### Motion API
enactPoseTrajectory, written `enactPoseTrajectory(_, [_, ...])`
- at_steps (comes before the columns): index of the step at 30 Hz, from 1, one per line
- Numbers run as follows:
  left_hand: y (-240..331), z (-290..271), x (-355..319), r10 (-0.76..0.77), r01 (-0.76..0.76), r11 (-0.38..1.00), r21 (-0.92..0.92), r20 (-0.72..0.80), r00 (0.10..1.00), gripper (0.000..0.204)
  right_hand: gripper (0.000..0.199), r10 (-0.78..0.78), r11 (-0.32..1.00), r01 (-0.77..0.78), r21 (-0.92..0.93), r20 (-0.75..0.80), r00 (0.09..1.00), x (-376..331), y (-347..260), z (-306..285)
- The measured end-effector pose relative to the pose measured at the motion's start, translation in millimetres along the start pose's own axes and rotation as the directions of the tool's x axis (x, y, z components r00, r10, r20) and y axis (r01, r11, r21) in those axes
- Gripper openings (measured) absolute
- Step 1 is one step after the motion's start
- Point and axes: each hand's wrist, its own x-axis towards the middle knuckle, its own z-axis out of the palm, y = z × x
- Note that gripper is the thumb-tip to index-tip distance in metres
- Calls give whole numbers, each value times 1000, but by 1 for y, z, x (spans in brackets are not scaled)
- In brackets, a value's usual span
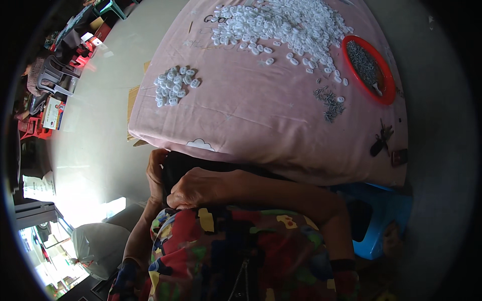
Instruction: The person assembles plastic cord locks by inserting metal springs into plastic toggle components and fitting the parts together by hand.
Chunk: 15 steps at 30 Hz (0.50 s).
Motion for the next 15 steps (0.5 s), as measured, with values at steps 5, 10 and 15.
enactPoseTrajectory(5, [30,-43,-15,177,-213,972,98,289,941,65,12,106,991,-95,97,-112,988,-15,2,-6])
enactPoseTrajectory(10, [31,-106,1,-116,140,990,18,670,734,66,14,105,884,-338,-323,-568,816,-5,16,-62])
enactPoseTrajectory(15, [40,-94,30,-174,333,880,-338,423,889,28,17,92,663,-484,-571,-580,809,23,58,-91])
